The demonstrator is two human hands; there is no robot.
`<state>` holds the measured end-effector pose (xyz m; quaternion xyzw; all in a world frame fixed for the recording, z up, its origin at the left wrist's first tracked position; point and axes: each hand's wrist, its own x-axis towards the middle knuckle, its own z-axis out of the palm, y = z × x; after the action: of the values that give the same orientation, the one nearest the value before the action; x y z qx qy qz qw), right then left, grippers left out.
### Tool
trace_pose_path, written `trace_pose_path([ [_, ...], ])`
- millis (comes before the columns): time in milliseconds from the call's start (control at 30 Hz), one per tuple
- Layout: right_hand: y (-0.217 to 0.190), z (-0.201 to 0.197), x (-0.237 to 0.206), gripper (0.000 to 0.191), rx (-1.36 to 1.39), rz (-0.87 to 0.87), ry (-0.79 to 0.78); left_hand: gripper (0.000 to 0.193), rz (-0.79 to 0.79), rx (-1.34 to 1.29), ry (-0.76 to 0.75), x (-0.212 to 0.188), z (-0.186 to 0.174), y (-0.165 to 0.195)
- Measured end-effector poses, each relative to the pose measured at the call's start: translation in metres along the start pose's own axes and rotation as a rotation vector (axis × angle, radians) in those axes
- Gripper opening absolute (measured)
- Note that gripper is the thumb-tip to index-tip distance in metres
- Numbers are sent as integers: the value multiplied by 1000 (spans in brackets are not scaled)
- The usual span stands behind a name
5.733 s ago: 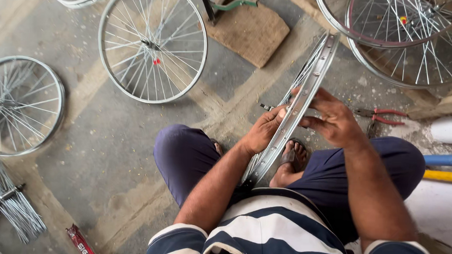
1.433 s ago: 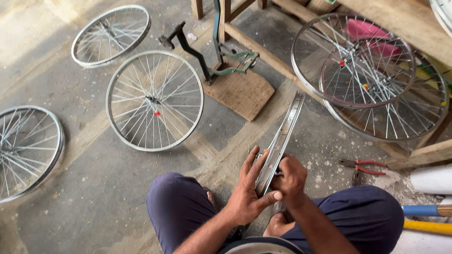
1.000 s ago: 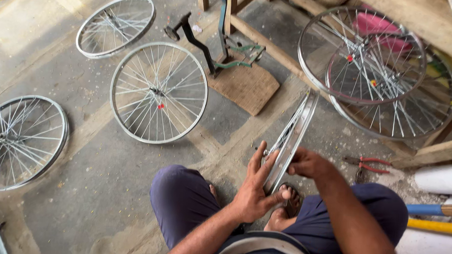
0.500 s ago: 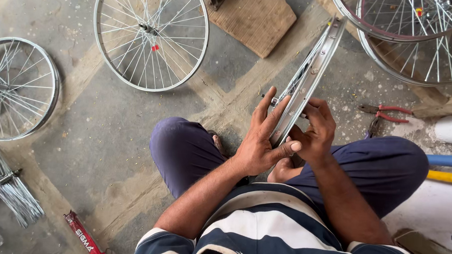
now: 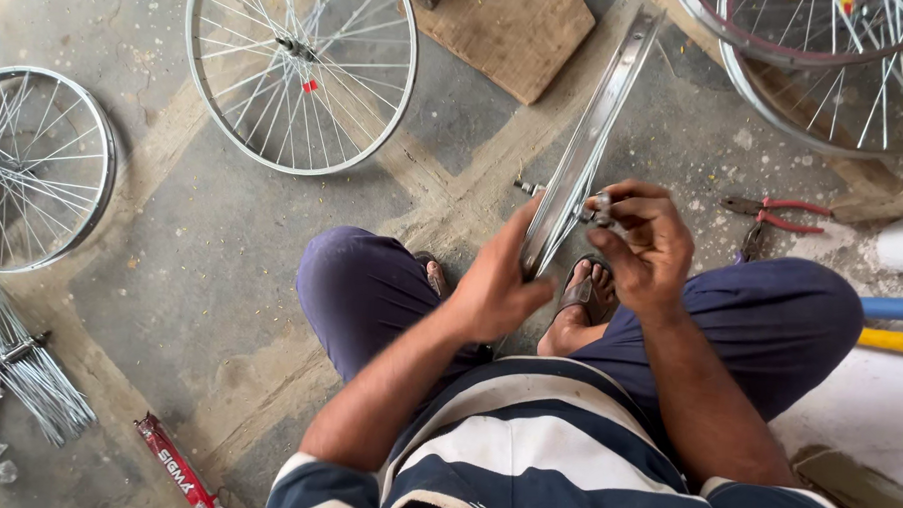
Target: The person sits on the floor and repeatedly inserts small metal clips into slots along a bicycle rim, using both hands to align and press each clip into place. The person rotates the rim as needed to reach different sections.
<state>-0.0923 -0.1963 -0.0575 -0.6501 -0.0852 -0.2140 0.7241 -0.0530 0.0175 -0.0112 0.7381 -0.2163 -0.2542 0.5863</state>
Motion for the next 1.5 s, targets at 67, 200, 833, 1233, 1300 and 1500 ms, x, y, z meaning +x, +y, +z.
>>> trace_pose_path([
  [67,-1,0,5,29,-58,41,-46,94,-2,42,-1,14,-4,12],
  [200,4,-4,16,30,-173,-18,-168,99,273,165,92,21,-2,23],
  [833,-1,41,30,33,-892,-358,132,112,223,134,158,16,15,9],
  [1233,6,5,16,31,-216,19,-138,112,224,136,182,16,10,4],
  [1300,11,5,16,29,-240,17,-138,112,211,121,185,16,9,4],
  [1500,18,5,14,28,-168,69,-130,114,212,112,186,16,6,3],
])
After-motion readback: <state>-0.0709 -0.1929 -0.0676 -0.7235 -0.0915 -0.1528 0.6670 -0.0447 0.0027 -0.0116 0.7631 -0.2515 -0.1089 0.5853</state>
